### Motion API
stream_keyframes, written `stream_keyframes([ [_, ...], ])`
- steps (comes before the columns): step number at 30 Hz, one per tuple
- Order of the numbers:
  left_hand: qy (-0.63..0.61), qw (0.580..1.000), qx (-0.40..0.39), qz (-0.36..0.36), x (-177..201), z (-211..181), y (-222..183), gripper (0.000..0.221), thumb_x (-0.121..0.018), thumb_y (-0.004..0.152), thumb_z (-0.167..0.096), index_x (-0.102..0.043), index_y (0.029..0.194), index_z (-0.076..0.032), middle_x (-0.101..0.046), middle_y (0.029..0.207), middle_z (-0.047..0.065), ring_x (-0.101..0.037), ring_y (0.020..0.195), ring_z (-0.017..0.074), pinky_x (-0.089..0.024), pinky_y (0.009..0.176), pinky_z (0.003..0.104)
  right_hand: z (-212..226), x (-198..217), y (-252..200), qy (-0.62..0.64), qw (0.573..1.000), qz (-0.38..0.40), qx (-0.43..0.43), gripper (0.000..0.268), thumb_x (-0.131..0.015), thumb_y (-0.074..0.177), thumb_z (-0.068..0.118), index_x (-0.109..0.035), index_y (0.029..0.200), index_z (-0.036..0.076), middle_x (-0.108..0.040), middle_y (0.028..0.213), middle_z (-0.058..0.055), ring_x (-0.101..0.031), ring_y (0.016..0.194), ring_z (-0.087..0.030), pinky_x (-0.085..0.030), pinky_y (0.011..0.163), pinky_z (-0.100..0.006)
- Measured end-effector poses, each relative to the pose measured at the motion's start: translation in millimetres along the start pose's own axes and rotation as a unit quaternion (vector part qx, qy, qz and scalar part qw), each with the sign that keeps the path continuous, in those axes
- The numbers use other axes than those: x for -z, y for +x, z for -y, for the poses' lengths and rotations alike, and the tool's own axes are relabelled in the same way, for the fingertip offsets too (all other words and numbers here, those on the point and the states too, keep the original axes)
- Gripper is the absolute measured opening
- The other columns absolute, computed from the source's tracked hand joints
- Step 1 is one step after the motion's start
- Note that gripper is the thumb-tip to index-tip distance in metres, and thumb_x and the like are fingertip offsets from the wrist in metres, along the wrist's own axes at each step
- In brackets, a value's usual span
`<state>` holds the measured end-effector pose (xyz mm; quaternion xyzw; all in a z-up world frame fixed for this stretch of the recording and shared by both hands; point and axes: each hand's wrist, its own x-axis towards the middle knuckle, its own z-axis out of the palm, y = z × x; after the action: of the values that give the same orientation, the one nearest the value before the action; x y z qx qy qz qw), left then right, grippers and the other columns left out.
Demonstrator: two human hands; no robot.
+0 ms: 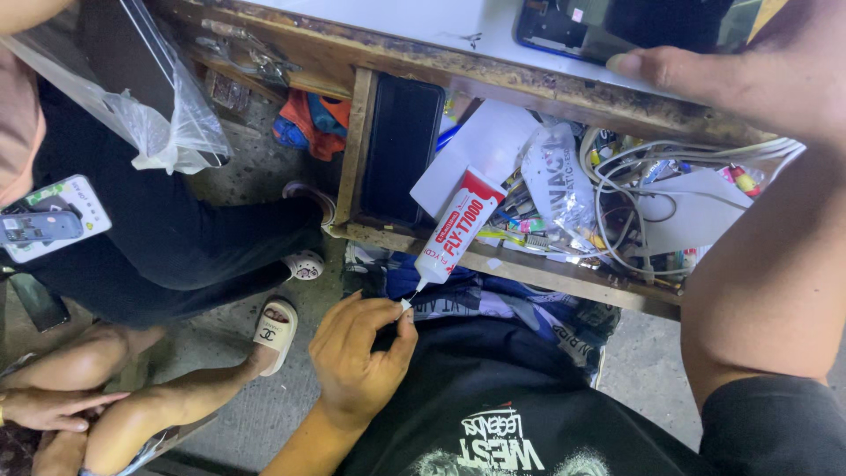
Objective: The person applies adhesive along the edges of a smartphone chassis using a tube, then aligns and presses the screen assembly onto the chassis. The person then picks up a SIM tray and inserts it into the side of the phone.
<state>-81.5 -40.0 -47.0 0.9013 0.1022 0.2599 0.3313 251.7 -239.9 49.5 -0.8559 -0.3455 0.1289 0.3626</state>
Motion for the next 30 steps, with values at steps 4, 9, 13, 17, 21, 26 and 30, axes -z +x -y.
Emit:
stream_keyframes([
  [4, 0.000, 1.000, 0.000, 0.000, 1, 0, 0, 0.020, -0.080, 0.081, -0.006, -0.064, 0.093, -0.006, -0.073, 0.087, 0.007, -0.073, 0.081, 0.0257, -0.059, 0.090, 0.046, -5, -1, 1, -0.003, 0.999, -0.004, 0.044, 0.036, -0.084, 0.095, 0.021, -0.069, 0.116, -0.003, -0.071, 0.102, -0.012, -0.070, 0.092, -0.017, -0.059, 0.088, -0.032],
  [9, -0.005, 1.000, 0.010, 0.009, 2, 0, 0, 0.020, -0.081, 0.081, -0.006, -0.064, 0.092, -0.006, -0.073, 0.087, 0.007, -0.073, 0.079, 0.0256, -0.059, 0.090, 0.047, 11, 0, 1, 0.012, 0.999, 0.005, -0.043, 0.037, -0.083, 0.088, 0.026, -0.070, 0.114, 0.002, -0.071, 0.097, -0.009, -0.070, 0.082, -0.016, -0.060, 0.081, -0.031],
  [13, -0.006, 1.000, 0.008, 0.008, 1, 0, 0, 0.021, -0.081, 0.081, -0.006, -0.063, 0.092, -0.006, -0.072, 0.087, 0.007, -0.072, 0.079, 0.0261, -0.059, 0.090, 0.047, 12, -2, 2, -0.032, 0.995, -0.005, -0.095, 0.039, -0.085, 0.086, 0.026, -0.069, 0.112, 0.001, -0.070, 0.093, -0.011, -0.068, 0.076, -0.019, -0.059, 0.076, -0.033],
  [17, -0.005, 1.000, 0.003, 0.009, 1, 0, 1, 0.021, -0.080, 0.081, -0.005, -0.063, 0.093, -0.006, -0.072, 0.088, 0.007, -0.073, 0.081, 0.0259, -0.059, 0.091, 0.047, -3, -1, 0, -0.005, 1.000, -0.011, -0.001, 0.039, -0.086, 0.092, 0.026, -0.070, 0.117, 0.000, -0.071, 0.101, -0.009, -0.068, 0.085, -0.016, -0.058, 0.084, -0.031],
  [21, 0.013, 1.000, -0.003, 0.013, 0, -1, 0, 0.020, -0.080, 0.080, -0.005, -0.064, 0.092, -0.008, -0.073, 0.088, 0.004, -0.073, 0.081, 0.0236, -0.059, 0.091, 0.047, -19, -2, 0, -0.018, 0.996, -0.007, 0.082, 0.033, -0.086, 0.099, 0.018, -0.068, 0.116, -0.004, -0.072, 0.106, -0.012, -0.070, 0.093, -0.017, -0.059, 0.092, -0.030],
  [26, 0.029, 0.999, -0.011, 0.019, -1, -2, -1, 0.018, -0.080, 0.081, -0.007, -0.065, 0.089, -0.008, -0.072, 0.089, 0.003, -0.073, 0.082, 0.0209, -0.059, 0.091, 0.045, -21, -2, 1, -0.030, 0.999, -0.012, 0.026, 0.037, -0.086, 0.093, 0.022, -0.069, 0.116, -0.001, -0.070, 0.101, -0.011, -0.067, 0.085, -0.018, -0.058, 0.084, -0.032],
  [30, 0.032, 0.999, -0.012, 0.021, -1, -3, -1, 0.016, -0.080, 0.080, -0.006, -0.066, 0.088, -0.008, -0.071, 0.089, 0.003, -0.072, 0.083, 0.0219, -0.060, 0.091, 0.045, -31, -1, -3, -0.064, 0.992, -0.012, 0.109, 0.033, -0.085, 0.100, 0.015, -0.068, 0.119, -0.005, -0.072, 0.106, -0.014, -0.070, 0.092, -0.019, -0.060, 0.093, -0.034],
])
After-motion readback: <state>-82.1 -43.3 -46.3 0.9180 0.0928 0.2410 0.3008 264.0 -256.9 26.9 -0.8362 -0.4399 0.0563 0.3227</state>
